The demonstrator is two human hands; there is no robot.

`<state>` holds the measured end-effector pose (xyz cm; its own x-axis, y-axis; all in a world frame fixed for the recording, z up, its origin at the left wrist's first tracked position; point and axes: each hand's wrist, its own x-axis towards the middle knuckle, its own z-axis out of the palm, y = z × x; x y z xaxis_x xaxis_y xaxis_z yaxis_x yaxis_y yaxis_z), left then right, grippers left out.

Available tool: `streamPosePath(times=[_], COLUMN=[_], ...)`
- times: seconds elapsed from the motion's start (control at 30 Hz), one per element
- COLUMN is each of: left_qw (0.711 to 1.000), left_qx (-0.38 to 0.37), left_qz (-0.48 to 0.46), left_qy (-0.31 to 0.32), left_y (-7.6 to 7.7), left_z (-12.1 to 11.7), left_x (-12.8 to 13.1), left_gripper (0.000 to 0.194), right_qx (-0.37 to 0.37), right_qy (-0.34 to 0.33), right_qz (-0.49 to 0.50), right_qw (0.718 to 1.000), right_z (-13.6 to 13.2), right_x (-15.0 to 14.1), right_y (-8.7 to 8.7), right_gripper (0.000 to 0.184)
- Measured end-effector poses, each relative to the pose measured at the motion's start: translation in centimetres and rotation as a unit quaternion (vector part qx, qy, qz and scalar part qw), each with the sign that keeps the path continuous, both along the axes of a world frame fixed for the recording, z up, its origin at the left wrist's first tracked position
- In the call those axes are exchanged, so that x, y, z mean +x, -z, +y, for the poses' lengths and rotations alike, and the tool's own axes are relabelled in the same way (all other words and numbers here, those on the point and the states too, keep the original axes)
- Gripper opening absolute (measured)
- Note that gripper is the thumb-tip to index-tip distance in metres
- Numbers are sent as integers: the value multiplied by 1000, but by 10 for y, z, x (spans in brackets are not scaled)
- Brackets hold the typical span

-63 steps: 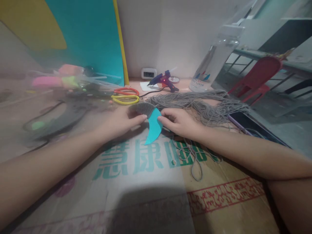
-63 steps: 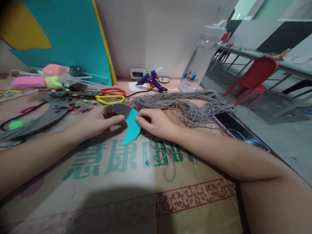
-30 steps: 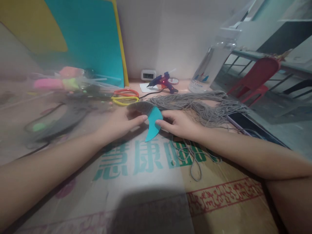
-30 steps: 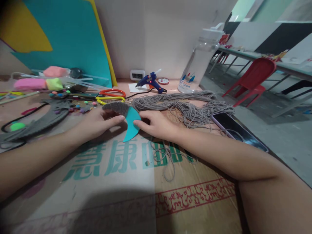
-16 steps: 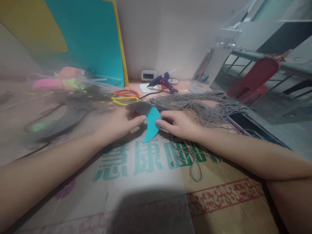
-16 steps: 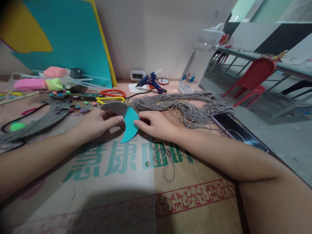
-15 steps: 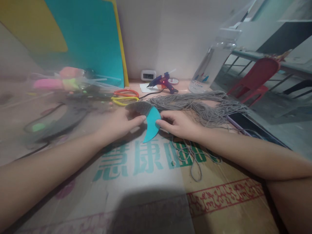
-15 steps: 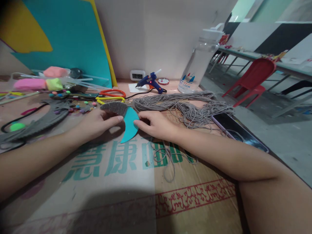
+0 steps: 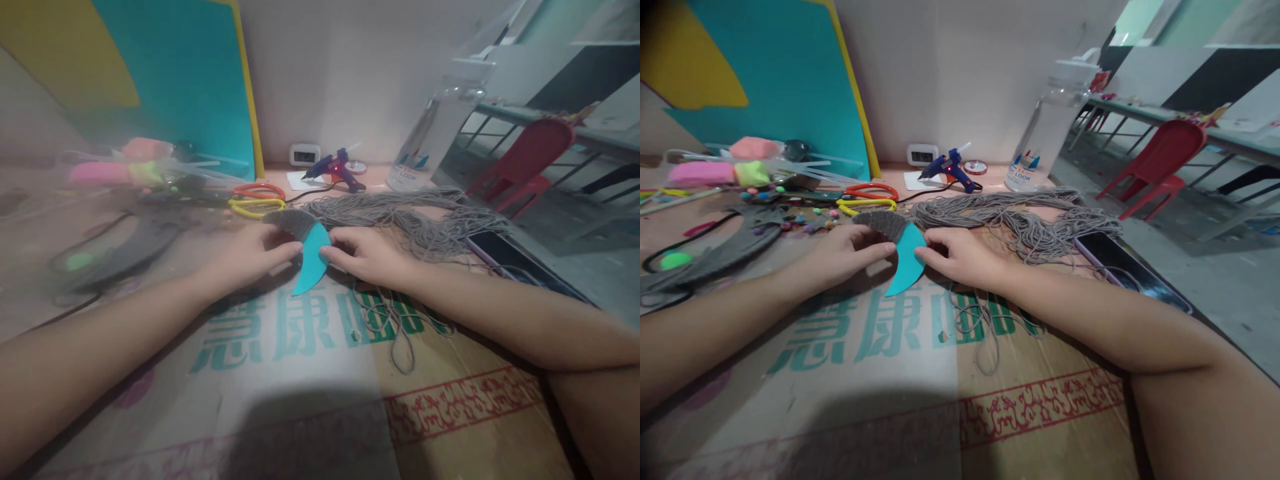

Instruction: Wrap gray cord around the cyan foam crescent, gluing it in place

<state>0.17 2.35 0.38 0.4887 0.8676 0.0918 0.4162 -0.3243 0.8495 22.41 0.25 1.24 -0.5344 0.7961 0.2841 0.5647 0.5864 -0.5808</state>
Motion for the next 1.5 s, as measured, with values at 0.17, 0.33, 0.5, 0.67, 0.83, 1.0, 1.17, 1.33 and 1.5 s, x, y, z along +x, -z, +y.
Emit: streamPosePath(times=[0.17,0.33,0.5,0.67,0.83,1.0,1.17,1.33,1.5], left_qw=[1000,999,999,997,999,999,999,1000,999], left_qx=[2,15,15,18,17,20,13,-18,-4], left_qz=[22,36,39,52,36,38,31,-17,-21], left_qy=[-12,-5,-18,-45,-30,-18,-12,-10,-42], left_y=[0,-1,-2,0,-2,-3,0,4,3], left_z=[1,2,1,1,1,1,2,3,3], left_x=[-2,-2,-1,-2,-2,-2,-2,-3,-3], left_gripper=[36,36,36,41,37,34,33,37,45], right_qx=[0,1,-3,9,8,9,8,6,5], right_qy=[-3,-1,-2,10,12,10,12,3,3], right_qz=[0,-2,4,-1,-3,-4,-8,-7,-14], right_qw=[1000,1000,1000,1000,1000,1000,1000,1000,1000], right_z=[0,0,1,1,0,0,-1,-2,-1], right_x=[-1,0,0,0,0,1,0,-2,-1], right_y=[0,1,2,1,1,1,-1,-4,-3], right_gripper=[22,23,23,24,25,24,26,26,28])
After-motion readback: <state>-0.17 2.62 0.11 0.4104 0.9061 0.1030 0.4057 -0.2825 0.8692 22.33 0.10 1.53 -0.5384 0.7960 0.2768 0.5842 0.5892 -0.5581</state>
